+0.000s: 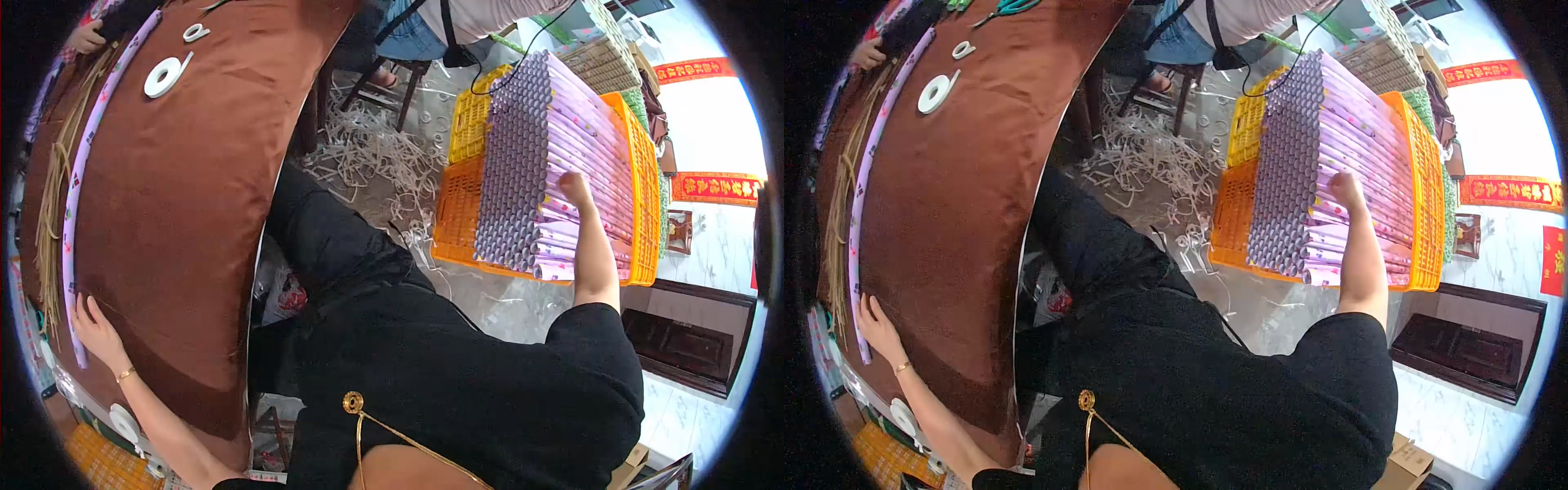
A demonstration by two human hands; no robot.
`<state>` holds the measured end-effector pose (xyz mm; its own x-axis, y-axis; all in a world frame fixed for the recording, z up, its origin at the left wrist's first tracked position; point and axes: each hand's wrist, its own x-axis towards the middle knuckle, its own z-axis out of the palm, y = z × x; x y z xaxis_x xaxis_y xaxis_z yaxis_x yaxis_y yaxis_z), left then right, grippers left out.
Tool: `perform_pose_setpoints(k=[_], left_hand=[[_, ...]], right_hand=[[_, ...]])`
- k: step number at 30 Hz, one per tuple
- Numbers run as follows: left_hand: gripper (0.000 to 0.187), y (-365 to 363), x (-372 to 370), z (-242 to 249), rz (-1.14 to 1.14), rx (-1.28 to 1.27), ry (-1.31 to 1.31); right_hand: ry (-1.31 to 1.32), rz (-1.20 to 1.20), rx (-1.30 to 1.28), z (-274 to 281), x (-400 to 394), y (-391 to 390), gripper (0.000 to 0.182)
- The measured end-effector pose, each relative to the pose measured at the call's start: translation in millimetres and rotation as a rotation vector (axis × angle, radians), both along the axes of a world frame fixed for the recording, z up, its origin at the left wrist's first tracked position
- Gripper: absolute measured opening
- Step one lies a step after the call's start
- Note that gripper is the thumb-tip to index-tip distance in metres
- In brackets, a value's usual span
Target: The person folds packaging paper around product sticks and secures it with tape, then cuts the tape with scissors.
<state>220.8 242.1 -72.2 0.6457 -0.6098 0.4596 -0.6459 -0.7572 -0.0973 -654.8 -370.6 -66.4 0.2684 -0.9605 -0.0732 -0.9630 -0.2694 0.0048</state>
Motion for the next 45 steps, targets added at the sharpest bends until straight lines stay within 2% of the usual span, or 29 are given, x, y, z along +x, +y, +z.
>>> perform_pose_setpoints(k=[3, 5, 7, 9, 10, 12, 17, 19, 21, 27, 30, 33, 37, 39, 41, 42, 43, 44, 45], left_hand=[[0.039, 2, -19, 8, -0.065, -0.074, -0.015], [0.040, -3, -35, 13, -0.078, -0.079, -0.023], [0.038, -4, -51, 15, -0.083, -0.098, -0.013], [0.037, -3, -66, 15, -0.072, -0.140, 0.020], [0.036, -9, -83, 25, -0.026, -0.115, 0.023], [0.036, -14, -109, 33, 0.015, -0.147, 0.028], [0.033, -24, -132, 28, 0.006, -0.294, 0.147], [0.033, -28, -144, 32, 0.053, -0.303, 0.188], [0.033, -28, -147, 31, 0.006, -0.355, 0.205], [0.032, -32, -158, 40, -0.010, -0.466, 0.206], [0.032, -32, -161, 41, 0.000, -0.488, 0.218], [0.032, -33, -163, 44, 0.001, -0.495, 0.242], [0.030, -38, -168, 50, -0.079, -0.555, 0.334], [0.030, -47, -178, 62, -0.120, -0.547, 0.410], [0.031, -58, -194, 81, -0.207, -0.493, 0.555], [0.031, -66, -206, 95, -0.212, -0.509, 0.724], [0.032, -76, -220, 105, -0.214, -0.522, 0.891], [0.032, -86, -232, 103, -0.297, -0.543, 0.985], [0.033, -96, -245, 101, -0.378, -0.562, 1.078]], right_hand=[[0.190, 0.142, 0.170, 0, 5, 17, 0.011], [0.104, 0.111, 0.178, -5, 1, 32, 0.007], [0.053, 0.112, 0.119, -11, -1, 38, 0.012], [0.048, 0.191, -0.036, 0, 7, 59, 0.025], [0.116, 0.274, -0.154, -2, 5, 66, 0.030], [0.163, 0.361, -0.200, -5, 4, 69, 0.035], [0.219, 0.272, -0.161, -19, 7, 66, 0.031], [0.169, 0.315, -0.135, -21, 5, 67, 0.031], [0.221, 0.322, -0.145, -21, 4, 63, 0.032], [0.194, 0.500, -0.086, -21, 26, 61, 0.023], [0.072, 0.517, 0.021, -27, 37, 67, 0.020], [-0.047, 0.580, -0.018, -40, 48, 68, 0.020], [-0.110, 0.744, -0.025, -29, 124, 62, 0.023], [-0.116, 0.796, 0.115, -9, 198, 61, 0.028], [-0.281, 0.684, 0.219, 6, 287, 68, 0.031], [-0.236, 0.746, 0.207, 31, 339, 82, 0.030], [-0.332, 0.819, 0.244, 43, 385, 86, 0.031], [-0.439, 0.969, 0.226, 82, 440, 119, 0.031], [-0.422, 0.929, 0.241, 112, 485, 148, 0.030]])
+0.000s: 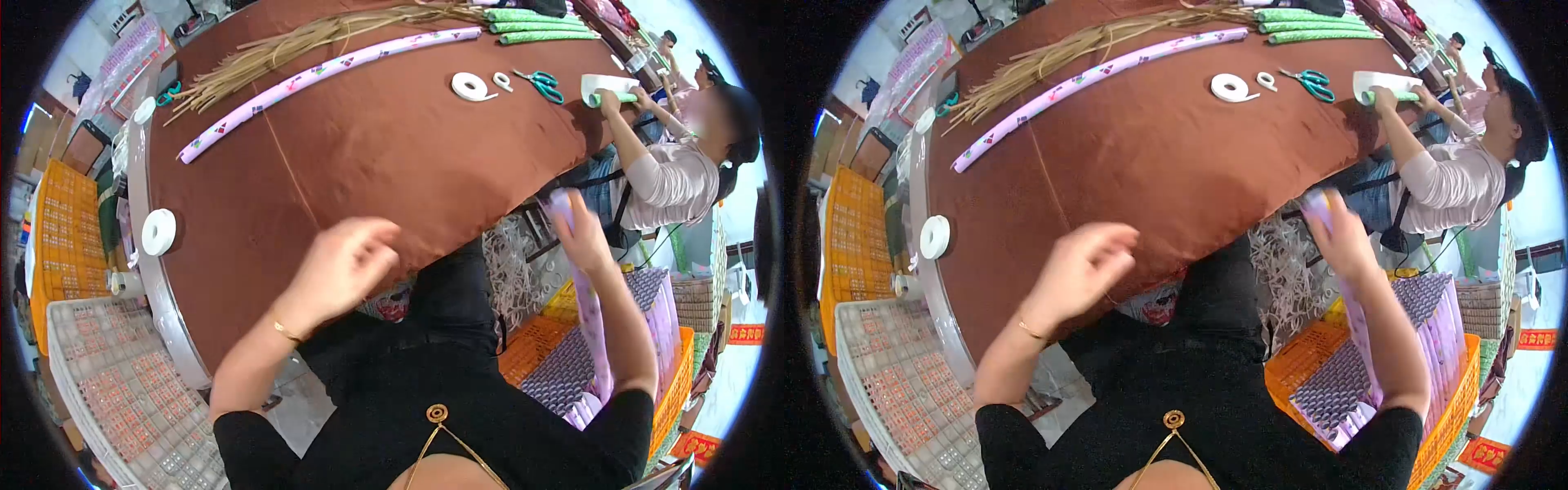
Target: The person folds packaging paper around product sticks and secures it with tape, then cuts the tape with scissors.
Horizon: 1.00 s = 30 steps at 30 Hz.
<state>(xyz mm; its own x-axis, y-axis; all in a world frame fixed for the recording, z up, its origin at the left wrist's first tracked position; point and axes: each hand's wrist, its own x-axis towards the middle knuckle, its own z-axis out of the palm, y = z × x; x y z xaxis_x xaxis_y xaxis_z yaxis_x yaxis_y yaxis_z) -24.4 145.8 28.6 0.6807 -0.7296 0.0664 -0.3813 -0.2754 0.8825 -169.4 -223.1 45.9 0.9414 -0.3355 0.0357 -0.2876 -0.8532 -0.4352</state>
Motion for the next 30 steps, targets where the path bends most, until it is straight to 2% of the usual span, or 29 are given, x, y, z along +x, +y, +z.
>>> perform_pose_setpoints(k=[1, 4, 5, 7, 8, 10, 11, 12, 14, 15, 16, 18, 19, 21, 22, 24, 25, 28, 29, 30], left_hand=[[0.033, -13, -16, 1, -0.087, -0.008, 0.128], [0.036, -53, -54, 7, -0.226, -0.053, 0.447], [0.036, -68, -62, 4, -0.212, -0.053, 0.438], [0.042, -88, -69, -8, 0.027, -0.528, 0.582], [0.044, -87, -58, -1, -0.056, -0.545, 0.687], [0.038, -73, -56, -12, 0.266, -0.542, 0.321], [0.033, -61, -54, -36, 0.362, -0.480, 0.507], [0.033, -49, -54, -44, 0.403, -0.480, 0.499], [0.033, -28, -58, -60, 0.384, -1.025, 0.675], [0.039, -35, -53, -87, 0.421, -1.090, 0.878], [0.039, -28, -55, -113, 0.454, -1.100, 0.874], [0.045, -6, -45, -93, 0.411, -0.549, 0.586], [0.045, 2, -50, -92, 0.436, -0.557, 0.593], [0.052, 16, -63, -95, 0.258, -0.911, 0.776], [0.052, 24, -72, -98, 0.276, -0.918, 0.784], [0.053, 40, -88, -102, 0.246, -0.189, 0.314], [0.053, 44, -90, -87, 0.250, -0.189, 0.326], [0.046, 55, -88, -43, 0.178, -0.068, 0.213], [0.040, 59, -85, -37, 0.117, 0.104, 0.166], [0.035, 62, -85, -35, 0.055, 0.274, 0.117]], right_hand=[[-0.136, 0.132, 0.051, 23, 39, 26, 0.030], [-0.222, 0.275, 0.070, 83, 130, 123, 0.036], [-0.156, 0.346, -0.057, 106, 152, 160, 0.038], [-0.418, 0.616, -0.176, 100, 187, 225, 0.030], [-0.555, 0.704, -0.500, 93, 202, 262, 0.027], [-0.551, 0.655, -0.446, 94, 196, 333, 0.030], [-0.573, 0.738, -0.325, 85, 198, 359, 0.032], [-0.671, 0.835, -0.278, 72, 197, 376, 0.037], [-0.582, 1.016, -0.306, 58, 188, 401, 0.040], [-0.579, 1.046, -0.287, 47, 183, 408, 0.040], [-0.609, 1.066, -0.266, 35, 179, 412, 0.041], [-0.629, 1.107, -0.234, 8, 170, 418, 0.041], [-0.643, 1.099, -0.219, -7, 167, 419, 0.041], [-0.637, 1.116, -0.197, -30, 160, 417, 0.042], [-0.625, 1.131, -0.187, -40, 155, 415, 0.042], [-0.507, 1.180, -0.065, -57, 144, 409, 0.043], [-0.402, 1.189, -0.097, -59, 137, 404, 0.043], [-0.361, 1.245, -0.049, -58, 136, 378, 0.046], [-0.244, 1.271, 0.027, -54, 137, 362, 0.052], [-0.248, 1.219, 0.052, -47, 138, 347, 0.055]])
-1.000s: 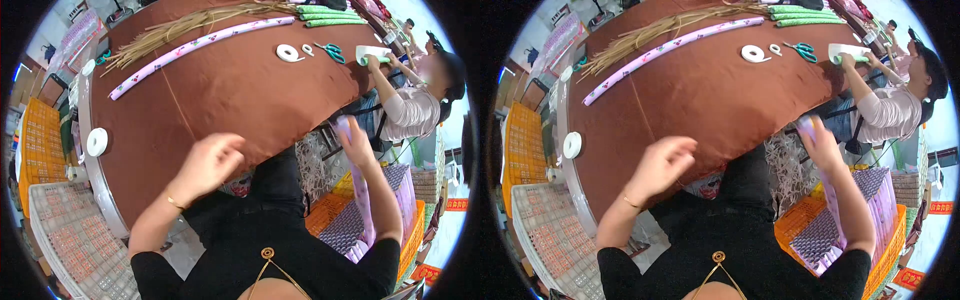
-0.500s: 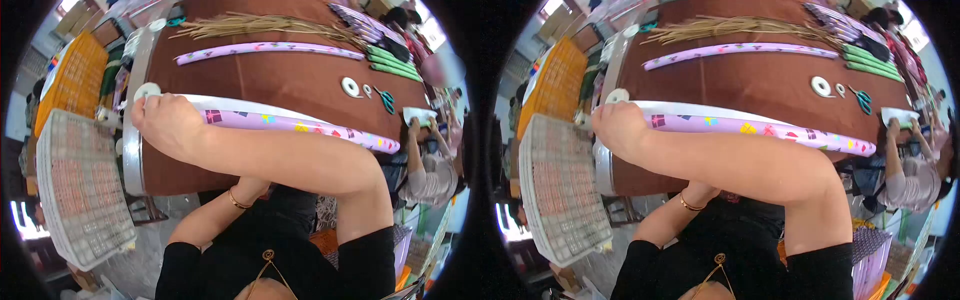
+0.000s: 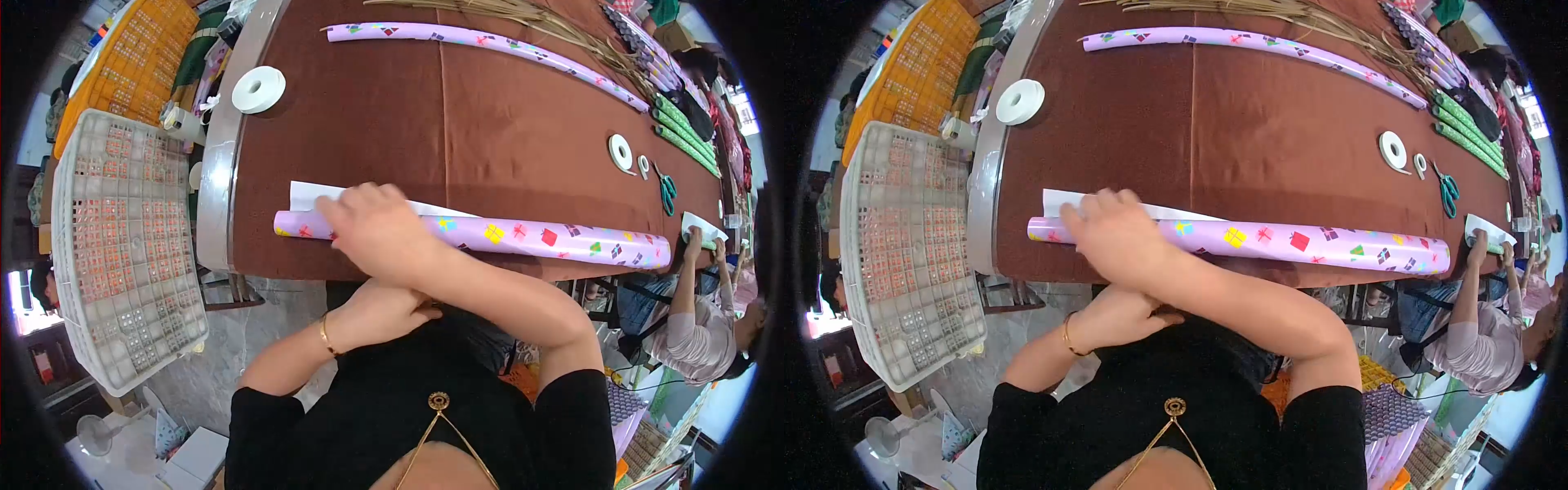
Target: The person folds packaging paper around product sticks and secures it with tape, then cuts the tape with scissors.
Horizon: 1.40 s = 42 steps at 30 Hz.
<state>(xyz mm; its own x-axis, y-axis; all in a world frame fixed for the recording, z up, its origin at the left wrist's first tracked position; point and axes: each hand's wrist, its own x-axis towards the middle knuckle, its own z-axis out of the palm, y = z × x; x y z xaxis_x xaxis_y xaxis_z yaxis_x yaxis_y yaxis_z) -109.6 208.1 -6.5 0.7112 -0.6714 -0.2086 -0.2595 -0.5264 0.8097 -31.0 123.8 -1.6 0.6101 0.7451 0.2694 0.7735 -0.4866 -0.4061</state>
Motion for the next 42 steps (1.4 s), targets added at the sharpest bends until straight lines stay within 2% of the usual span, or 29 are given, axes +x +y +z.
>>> perform_pose_setpoints(k=[1, 2, 4, 5, 6, 8, 12, 14, 17, 21, 23, 24, 26, 28, 29, 30, 32, 37, 39, 41, 42], left_hand=[[0.025, 1, -6, -5, 0.054, -0.108, -0.170], [0.025, 5, -6, -3, 0.053, -0.110, -0.160], [0.024, 13, 1, 7, 0.184, 0.097, -0.599], [0.028, 14, 9, 11, 0.289, 0.094, -0.772], [0.038, 17, 18, 19, 0.321, 0.139, -0.833], [0.048, 20, 32, 23, 0.338, 0.195, -0.765], [0.049, 25, 47, 15, 0.197, 0.206, -0.694], [0.045, 22, 52, 22, 0.163, 0.249, -0.684], [0.044, 16, 62, 39, 0.210, 0.272, -0.847], [0.050, 27, 63, 37, 0.349, 0.314, -1.088], [0.051, 34, 57, 25, 0.298, 0.322, -1.054], [0.052, 38, 53, 18, 0.249, 0.331, -1.011], [0.056, 45, 50, 6, 0.179, 0.357, -0.942], [0.050, 44, 49, 8, 0.117, 0.364, -0.901], [0.055, 43, 47, 16, 0.112, 0.393, -0.789], [0.055, 40, 47, 22, 0.113, 0.399, -0.786], [0.059, 37, 51, 30, 0.097, 0.453, -0.586], [0.055, 40, 56, 34, 0.047, 0.399, -0.501], [0.052, 41, 57, 36, 0.054, 0.386, -0.476], [0.050, 41, 57, 37, 0.113, 0.465, -0.687], [0.050, 43, 56, 36, 0.112, 0.463, -0.689]], right_hand=[[0.014, -0.049, 0.027, 5, 1, -16, 0.059], [-0.040, -0.085, 0.028, 11, 2, -37, 0.059], [-0.057, -0.146, 0.015, 23, -1, -85, 0.061], [-0.065, -0.160, -0.017, 28, -3, -112, 0.064], [-0.002, -0.169, -0.106, 36, -5, -140, 0.063], [0.058, -0.248, -0.292, 42, -13, -193, 0.063], [0.014, -0.453, -0.461, 43, -21, -279, 0.056], [-0.069, -0.477, -0.425, 49, -18, -299, 0.042], [-0.309, -0.490, -0.339, 76, -8, -294, 0.037], [-0.287, -0.544, -0.244, 88, 0, -291, 0.037], [-0.127, -0.477, -0.116, 76, 0, -293, 0.048], [-0.127, -0.474, -0.112, 70, -1, -295, 0.048], [-0.085, -0.461, -0.223, 55, -4, -299, 0.058], [-0.070, -0.449, -0.228, 45, -5, -302, 0.059], [0.023, -0.418, -0.247, 43, -5, -303, 0.059], [0.114, -0.383, -0.265, 42, -5, -303, 0.059], [0.144, -0.386, -0.318, 44, -4, -301, 0.060], [0.152, -0.419, -0.383, 49, -5, -292, 0.062], [-0.122, -0.352, -0.315, 50, -8, -289, 0.063], [-0.044, -0.359, -0.348, 49, -10, -289, 0.062], [0.038, -0.368, -0.378, 46, -12, -288, 0.062]])
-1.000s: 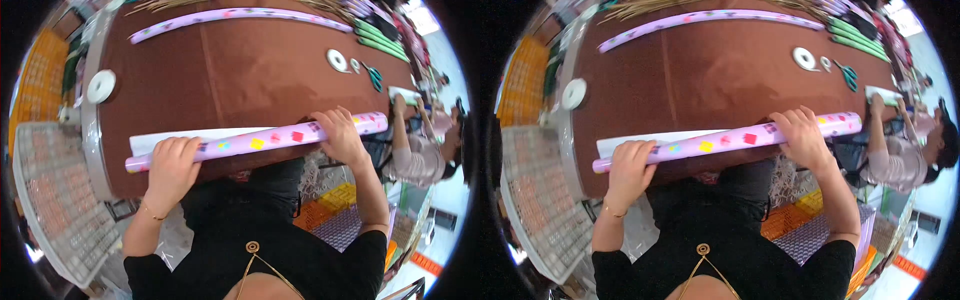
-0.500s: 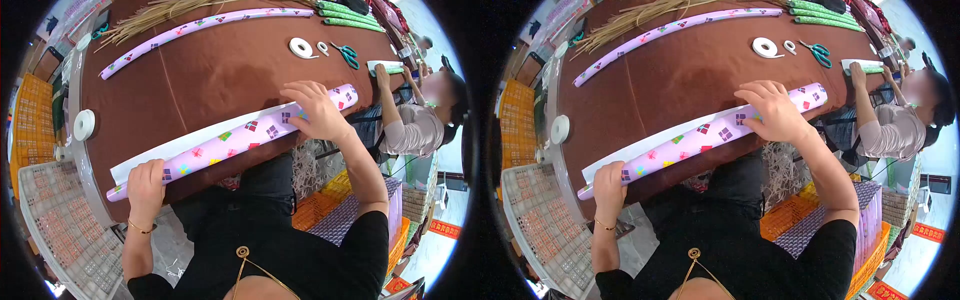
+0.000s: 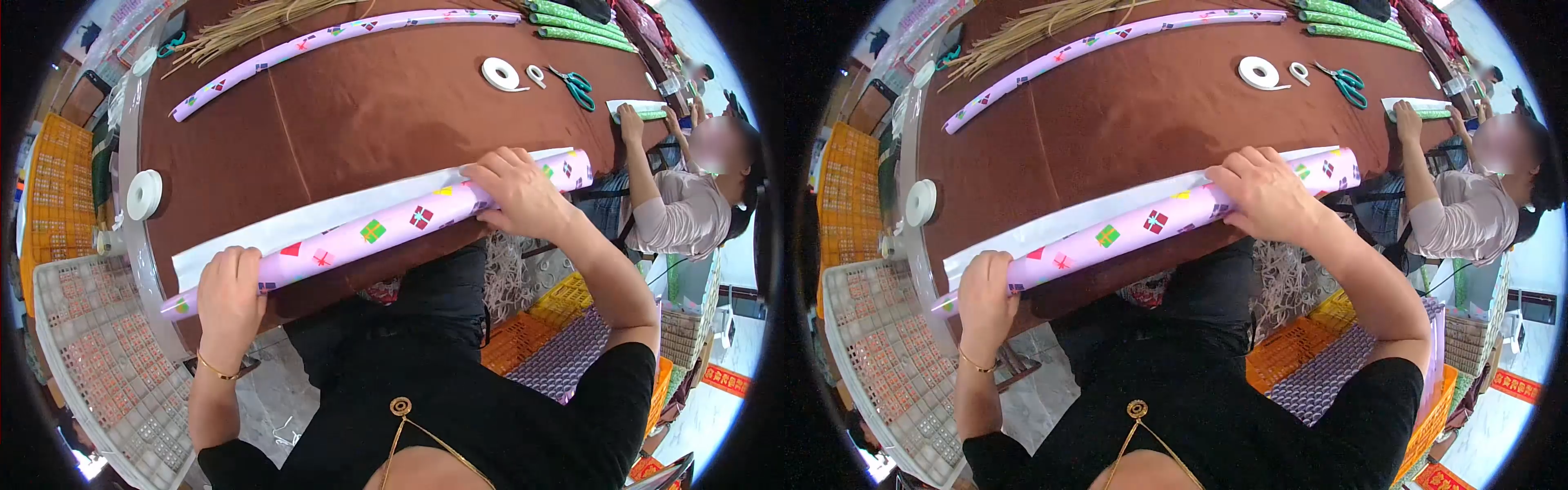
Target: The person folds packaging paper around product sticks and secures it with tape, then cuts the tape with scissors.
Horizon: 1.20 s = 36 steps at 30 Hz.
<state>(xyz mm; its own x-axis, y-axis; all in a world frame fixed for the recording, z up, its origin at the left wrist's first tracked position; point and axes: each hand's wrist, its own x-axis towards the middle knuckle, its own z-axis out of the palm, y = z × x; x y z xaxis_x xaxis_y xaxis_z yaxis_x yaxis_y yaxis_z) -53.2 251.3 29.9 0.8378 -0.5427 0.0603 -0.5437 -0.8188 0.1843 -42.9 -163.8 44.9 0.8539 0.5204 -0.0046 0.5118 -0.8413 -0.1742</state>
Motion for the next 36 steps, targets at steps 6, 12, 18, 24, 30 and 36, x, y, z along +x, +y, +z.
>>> perform_pose_setpoints(k=[6, 12, 18, 24, 30, 36], left_hand=[[0.054, 2, 0, 7, 0.050, 0.028, -0.097], [0.053, 3, 8, 5, 0.025, -0.106, 0.563], [0.034, -2, 6, -12, 0.078, 0.010, -0.318], [0.032, -21, 16, 0, 0.086, 0.036, 0.208], [0.044, -41, 5, -15, -0.030, -0.151, 0.030], [0.050, -41, 0, -31, 0.000, -0.176, -0.080]], right_hand=[[-0.245, -0.057, -0.072, -8, 9, -3, 0.046], [-0.419, -0.022, -0.054, -20, 21, -19, 0.030], [0.098, -0.128, -0.128, -24, 12, -26, 0.021], [-0.093, -0.085, -0.102, -24, 24, -44, 0.026], [-0.031, -0.092, -0.018, -19, 30, -72, 0.036], [0.040, -0.602, 0.186, -9, 89, -95, 0.035]])
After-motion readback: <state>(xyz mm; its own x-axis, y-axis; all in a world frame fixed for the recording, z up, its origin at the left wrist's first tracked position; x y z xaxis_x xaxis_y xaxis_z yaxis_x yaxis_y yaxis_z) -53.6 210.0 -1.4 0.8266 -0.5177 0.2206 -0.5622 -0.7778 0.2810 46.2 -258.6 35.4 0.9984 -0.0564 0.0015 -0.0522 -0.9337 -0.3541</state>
